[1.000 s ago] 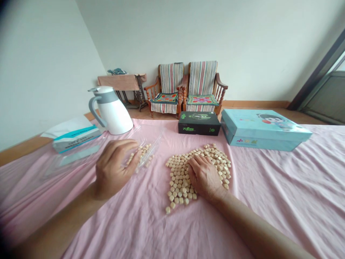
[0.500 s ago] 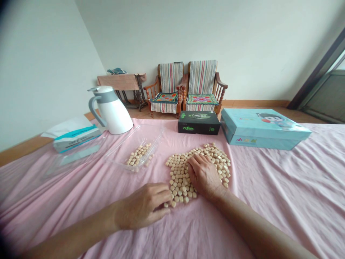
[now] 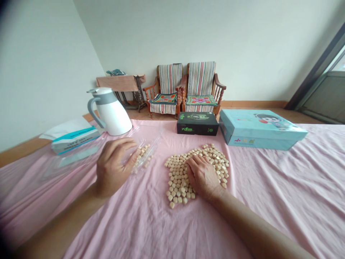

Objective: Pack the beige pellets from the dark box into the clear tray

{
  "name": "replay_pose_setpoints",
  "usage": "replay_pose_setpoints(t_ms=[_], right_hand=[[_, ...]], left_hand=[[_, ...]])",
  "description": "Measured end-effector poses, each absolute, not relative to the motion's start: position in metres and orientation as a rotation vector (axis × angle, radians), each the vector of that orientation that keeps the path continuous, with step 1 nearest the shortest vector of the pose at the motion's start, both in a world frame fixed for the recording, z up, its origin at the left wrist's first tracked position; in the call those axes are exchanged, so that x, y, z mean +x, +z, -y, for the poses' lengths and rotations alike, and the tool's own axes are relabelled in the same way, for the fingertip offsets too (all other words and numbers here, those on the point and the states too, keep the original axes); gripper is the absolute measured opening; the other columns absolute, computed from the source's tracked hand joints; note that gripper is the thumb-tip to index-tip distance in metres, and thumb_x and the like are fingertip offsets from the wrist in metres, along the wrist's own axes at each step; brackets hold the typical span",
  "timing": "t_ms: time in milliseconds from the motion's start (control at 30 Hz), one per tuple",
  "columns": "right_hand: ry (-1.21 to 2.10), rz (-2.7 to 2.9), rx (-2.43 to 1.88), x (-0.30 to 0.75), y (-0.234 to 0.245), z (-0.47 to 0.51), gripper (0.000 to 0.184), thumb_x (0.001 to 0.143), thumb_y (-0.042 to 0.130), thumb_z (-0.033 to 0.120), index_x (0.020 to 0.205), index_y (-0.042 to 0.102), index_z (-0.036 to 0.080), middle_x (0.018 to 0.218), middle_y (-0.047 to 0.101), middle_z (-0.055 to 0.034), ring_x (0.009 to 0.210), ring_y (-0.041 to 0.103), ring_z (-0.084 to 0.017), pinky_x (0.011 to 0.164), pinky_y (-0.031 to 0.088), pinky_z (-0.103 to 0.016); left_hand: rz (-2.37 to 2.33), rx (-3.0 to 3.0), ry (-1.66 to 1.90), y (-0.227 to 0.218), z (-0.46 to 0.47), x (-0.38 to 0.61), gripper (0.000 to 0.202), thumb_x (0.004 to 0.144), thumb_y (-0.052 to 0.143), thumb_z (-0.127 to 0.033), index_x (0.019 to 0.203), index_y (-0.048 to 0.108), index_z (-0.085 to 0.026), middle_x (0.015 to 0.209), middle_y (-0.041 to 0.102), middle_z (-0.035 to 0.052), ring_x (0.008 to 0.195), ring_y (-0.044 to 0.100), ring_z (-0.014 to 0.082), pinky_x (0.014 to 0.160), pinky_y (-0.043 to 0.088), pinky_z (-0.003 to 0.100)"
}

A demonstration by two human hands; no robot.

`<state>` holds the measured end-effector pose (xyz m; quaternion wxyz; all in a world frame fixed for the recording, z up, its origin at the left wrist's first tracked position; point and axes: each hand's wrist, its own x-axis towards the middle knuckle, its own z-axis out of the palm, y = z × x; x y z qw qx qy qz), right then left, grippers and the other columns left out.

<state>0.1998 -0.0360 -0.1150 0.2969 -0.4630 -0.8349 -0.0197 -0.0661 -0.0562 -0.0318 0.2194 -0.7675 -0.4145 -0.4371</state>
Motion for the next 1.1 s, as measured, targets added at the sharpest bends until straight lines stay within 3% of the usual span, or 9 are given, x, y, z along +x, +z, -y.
replay_pose_setpoints(t_ms=[133, 367, 533, 633, 867, 1100], right_hand=[[-0.053, 2.227, -1.238, 0.2, -0.115, 0.036, 0.02, 0.092, 0.041, 0.02, 0.086, 0.059, 0.019, 0.081, 0.06, -0.0055, 0.081, 0.053, -0.019, 0.079, 0.037, -0.033], [-0.088, 2.219, -1.217, 0.2, -0.117, 0.035, 0.018, 0.091, 0.042, 0.019, 0.084, 0.059, 0.019, 0.079, 0.06, -0.005, 0.08, 0.053, -0.019, 0.077, 0.038, -0.033], [-0.076, 2.219, -1.225, 0.2, -0.115, 0.037, 0.019, 0.091, 0.042, 0.019, 0.085, 0.059, 0.019, 0.08, 0.06, -0.0051, 0.08, 0.053, -0.019, 0.077, 0.038, -0.033], [-0.059, 2.225, -1.227, 0.2, -0.115, 0.037, 0.018, 0.091, 0.042, 0.019, 0.085, 0.059, 0.019, 0.081, 0.06, -0.0053, 0.08, 0.053, -0.019, 0.077, 0.038, -0.033], [-0.058, 2.218, -1.22, 0.2, -0.115, 0.037, 0.018, 0.092, 0.042, 0.019, 0.087, 0.059, 0.019, 0.081, 0.06, -0.0055, 0.081, 0.053, -0.019, 0.077, 0.037, -0.033], [-0.066, 2.222, -1.223, 0.2, -0.116, 0.036, 0.019, 0.092, 0.041, 0.019, 0.085, 0.059, 0.02, 0.081, 0.06, -0.0055, 0.081, 0.053, -0.02, 0.078, 0.038, -0.033]], left_hand=[[0.903, -2.451, -1.161, -0.048, 0.069, -0.052, 0.016, 0.086, 0.056, -0.011, 0.1, 0.057, -0.018, 0.091, 0.064, 0.0049, 0.087, 0.06, 0.0157, 0.082, 0.049, 0.03], [0.981, -3.089, -0.552, -0.081, 0.083, -0.023, 0.009, 0.089, 0.049, -0.015, 0.089, 0.058, -0.017, 0.086, 0.061, 0.0032, 0.083, 0.057, 0.0152, 0.075, 0.047, 0.027], [1.139, -3.187, -0.545, -0.084, 0.081, -0.024, 0.014, 0.08, 0.061, -0.012, 0.092, 0.056, -0.018, 0.088, 0.06, 0.0016, 0.087, 0.056, 0.0159, 0.076, 0.045, 0.026], [1.085, -3.189, -0.526, -0.084, 0.082, -0.024, 0.012, 0.081, 0.057, -0.008, 0.086, 0.053, -0.018, 0.085, 0.059, 0.001, 0.083, 0.056, 0.0147, 0.072, 0.044, 0.025], [0.96, -2.913, -0.759, -0.059, 0.082, -0.031, 0.01, 0.082, 0.05, -0.009, 0.08, 0.052, -0.018, 0.079, 0.057, 0.0018, 0.074, 0.055, 0.0134, 0.067, 0.045, 0.025], [1.148, -2.124, -1.146, -0.017, 0.065, -0.059, 0.01, 0.081, 0.056, -0.01, 0.086, 0.056, -0.018, 0.086, 0.062, 0.0044, 0.085, 0.058, 0.0185, 0.08, 0.047, 0.035]])
